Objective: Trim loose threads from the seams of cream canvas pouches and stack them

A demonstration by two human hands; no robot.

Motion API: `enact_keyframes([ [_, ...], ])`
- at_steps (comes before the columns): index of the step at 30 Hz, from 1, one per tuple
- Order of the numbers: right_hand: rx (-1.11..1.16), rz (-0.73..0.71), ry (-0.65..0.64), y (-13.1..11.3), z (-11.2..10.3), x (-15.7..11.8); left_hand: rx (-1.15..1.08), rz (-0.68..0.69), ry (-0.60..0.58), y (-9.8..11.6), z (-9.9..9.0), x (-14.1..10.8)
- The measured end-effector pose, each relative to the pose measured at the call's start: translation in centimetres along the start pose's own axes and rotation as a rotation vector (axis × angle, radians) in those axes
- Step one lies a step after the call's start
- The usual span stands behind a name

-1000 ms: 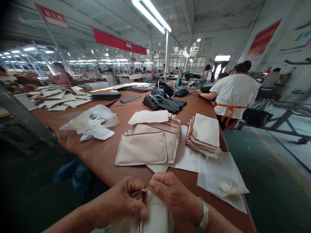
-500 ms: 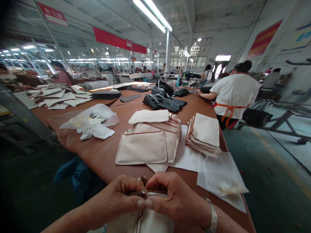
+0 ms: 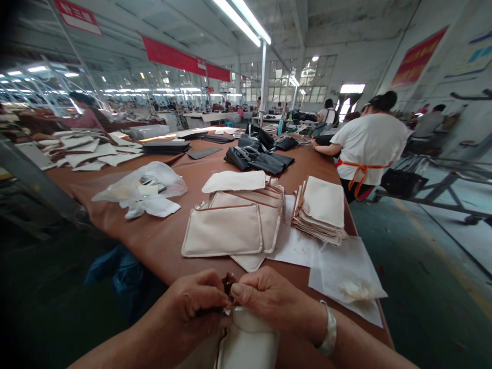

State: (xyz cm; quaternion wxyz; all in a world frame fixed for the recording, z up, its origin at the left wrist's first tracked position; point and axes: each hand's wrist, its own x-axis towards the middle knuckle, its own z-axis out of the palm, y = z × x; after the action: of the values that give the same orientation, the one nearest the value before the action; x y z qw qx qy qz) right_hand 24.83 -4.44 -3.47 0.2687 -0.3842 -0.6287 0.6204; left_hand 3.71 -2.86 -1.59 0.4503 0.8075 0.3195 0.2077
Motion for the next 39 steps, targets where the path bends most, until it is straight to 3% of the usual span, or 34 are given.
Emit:
enact_keyframes([
  [4,0.055,0.017,-0.040,0.1,0.1,-0.1,-0.017,-0.031,-0.007,0.2,-0.3,-0.1],
  [7,0.041,-0.005,0.038,-0.5,0.2,-0.8,-0.224,-0.094,-0.079,0.4,-0.7,-0.1],
  [11,-0.201,-0.160,0.159,-1.0,0.8,-1.9,-0.500,-0.255,-0.156,-0.3,-0.6,-0.4],
  [17,-0.456,-0.311,0.370,1.2,1.9,-2.1,-0.674,-0.412,-0.040,-1.8,0.5,-0.3],
  [21,-0.507,-0.334,0.410,1.6,2.0,-1.7,-0.661,-0.424,0.046,-1.4,1.2,-0.1],
  [25,-0.577,-0.353,0.383,0.0,1.8,-1.8,-0.599,-0.394,0.118,-1.2,1.8,0.1],
  [30,-0.948,-0.477,0.371,-1.5,2.3,-2.0,-0.525,-0.357,0.165,-2.0,2.3,0.5],
  [33,-1.113,-0.569,0.426,-1.0,2.6,-1.8,-0.508,-0.378,0.174,-1.9,2.4,0.6],
  [39,-1.132,-0.609,0.401,-0.2,2.6,-1.1,-0.432,-0.392,0.178,-0.7,2.6,0.7],
])
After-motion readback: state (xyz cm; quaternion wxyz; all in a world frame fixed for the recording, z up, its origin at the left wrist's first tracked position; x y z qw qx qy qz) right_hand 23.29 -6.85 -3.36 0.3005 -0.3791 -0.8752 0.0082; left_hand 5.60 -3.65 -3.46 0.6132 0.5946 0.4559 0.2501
